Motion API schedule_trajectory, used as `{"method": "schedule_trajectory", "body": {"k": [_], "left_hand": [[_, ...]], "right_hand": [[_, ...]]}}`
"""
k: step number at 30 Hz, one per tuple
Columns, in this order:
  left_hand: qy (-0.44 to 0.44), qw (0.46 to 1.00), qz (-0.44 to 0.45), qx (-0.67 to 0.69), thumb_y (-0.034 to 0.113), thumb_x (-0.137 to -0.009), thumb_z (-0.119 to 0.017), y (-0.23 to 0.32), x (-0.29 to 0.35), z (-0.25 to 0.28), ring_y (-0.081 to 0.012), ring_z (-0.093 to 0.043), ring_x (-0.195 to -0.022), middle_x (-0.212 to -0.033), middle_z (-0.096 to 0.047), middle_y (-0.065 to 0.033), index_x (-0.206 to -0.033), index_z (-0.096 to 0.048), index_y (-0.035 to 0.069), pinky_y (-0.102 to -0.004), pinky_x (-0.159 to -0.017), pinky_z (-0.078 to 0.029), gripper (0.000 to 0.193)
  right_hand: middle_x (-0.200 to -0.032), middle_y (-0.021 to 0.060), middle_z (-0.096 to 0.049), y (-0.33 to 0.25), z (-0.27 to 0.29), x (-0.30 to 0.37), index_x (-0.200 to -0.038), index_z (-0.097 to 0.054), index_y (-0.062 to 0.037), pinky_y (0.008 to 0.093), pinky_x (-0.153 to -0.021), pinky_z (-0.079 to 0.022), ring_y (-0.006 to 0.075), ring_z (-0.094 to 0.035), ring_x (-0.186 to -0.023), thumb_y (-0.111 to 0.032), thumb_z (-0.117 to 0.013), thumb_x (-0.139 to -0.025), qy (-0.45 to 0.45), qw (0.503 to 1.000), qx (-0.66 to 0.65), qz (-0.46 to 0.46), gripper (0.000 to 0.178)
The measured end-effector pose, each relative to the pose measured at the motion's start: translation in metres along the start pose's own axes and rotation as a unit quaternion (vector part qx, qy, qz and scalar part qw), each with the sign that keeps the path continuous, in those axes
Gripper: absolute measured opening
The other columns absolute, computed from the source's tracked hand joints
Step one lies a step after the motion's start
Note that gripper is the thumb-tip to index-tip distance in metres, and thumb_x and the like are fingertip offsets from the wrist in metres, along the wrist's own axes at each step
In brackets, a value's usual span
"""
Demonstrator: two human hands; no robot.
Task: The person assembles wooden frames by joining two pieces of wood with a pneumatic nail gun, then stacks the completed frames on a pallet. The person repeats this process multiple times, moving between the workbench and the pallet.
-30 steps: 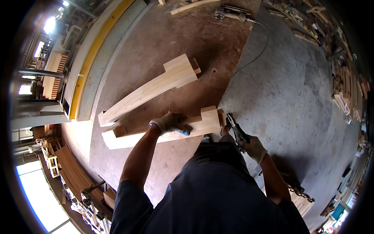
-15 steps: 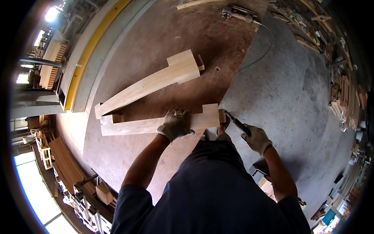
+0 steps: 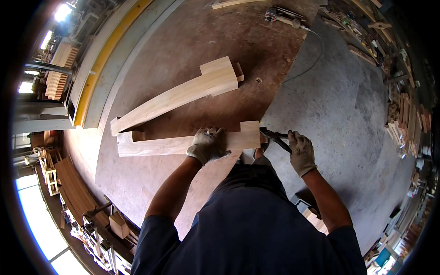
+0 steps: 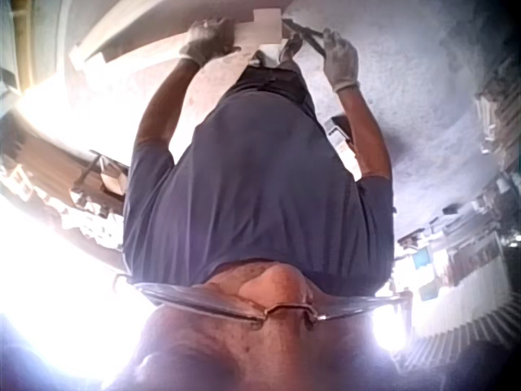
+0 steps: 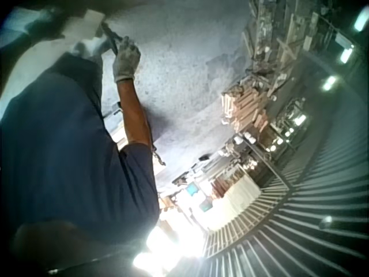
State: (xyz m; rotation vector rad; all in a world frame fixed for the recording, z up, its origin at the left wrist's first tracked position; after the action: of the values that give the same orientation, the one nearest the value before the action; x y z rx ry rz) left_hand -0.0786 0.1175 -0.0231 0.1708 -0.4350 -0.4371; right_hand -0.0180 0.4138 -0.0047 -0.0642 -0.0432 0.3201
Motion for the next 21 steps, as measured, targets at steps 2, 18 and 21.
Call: {"method": "schedule_trajectory", "body": {"k": [2,18,21], "left_hand": [[0.01,1.0,-0.006,-0.007,0.057,-0.068,-0.085,0.0,0.0,-0.001,-0.0342,-0.058,-0.125,-0.131,-0.064,-0.0149,-0.136,-0.059,0.013,-0.051,-0.108,-0.044,0.085],[0.015,1.0,-0.004,-0.005,0.057,-0.068,-0.085,0.002,0.003,0.004,-0.0339,-0.059,-0.123,-0.128,-0.064,-0.0138,-0.137,-0.058,0.013,-0.0496,-0.106,-0.044,0.087],[0.04,0.999,-0.02,-0.003,0.056,-0.068,-0.084,0.002,0.002,0.005,-0.0338,-0.06,-0.121,-0.125,-0.066,-0.0137,-0.137,-0.058,0.013,-0.0499,-0.105,-0.045,0.086]], "right_hand": [[-0.136,0.0201,-0.057,-0.001,-0.003,0.002,-0.149,-0.047,-0.0021,0.0486,-0.103,-0.046,0.0361,-0.058,-0.117,-0.009,-0.059,-0.089,0.045,0.998,0.038,0.02,0.061],[-0.113,0.0193,-0.061,0.026,-0.034,-0.011,-0.141,-0.048,-0.0043,0.0493,-0.085,-0.053,0.0385,-0.064,-0.097,-0.013,-0.063,-0.089,-0.056,0.998,-0.027,0.027,0.055],[-0.112,0.0217,-0.064,0.019,-0.019,-0.008,-0.13,-0.052,-0.0031,0.0504,-0.087,-0.055,0.0418,-0.067,-0.099,-0.015,-0.063,-0.091,-0.165,0.982,-0.084,-0.041,0.042]]}}
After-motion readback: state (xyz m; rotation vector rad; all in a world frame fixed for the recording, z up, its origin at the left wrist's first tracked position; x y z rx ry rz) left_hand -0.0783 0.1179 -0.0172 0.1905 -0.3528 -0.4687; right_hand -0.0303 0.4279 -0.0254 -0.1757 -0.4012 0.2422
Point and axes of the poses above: each hand's wrist, its own x-axis away from the middle knuckle, its own z-axis out of the back of the hand, y = z × x, the point moved 10 cm from there along -x, towards the middle knuckle
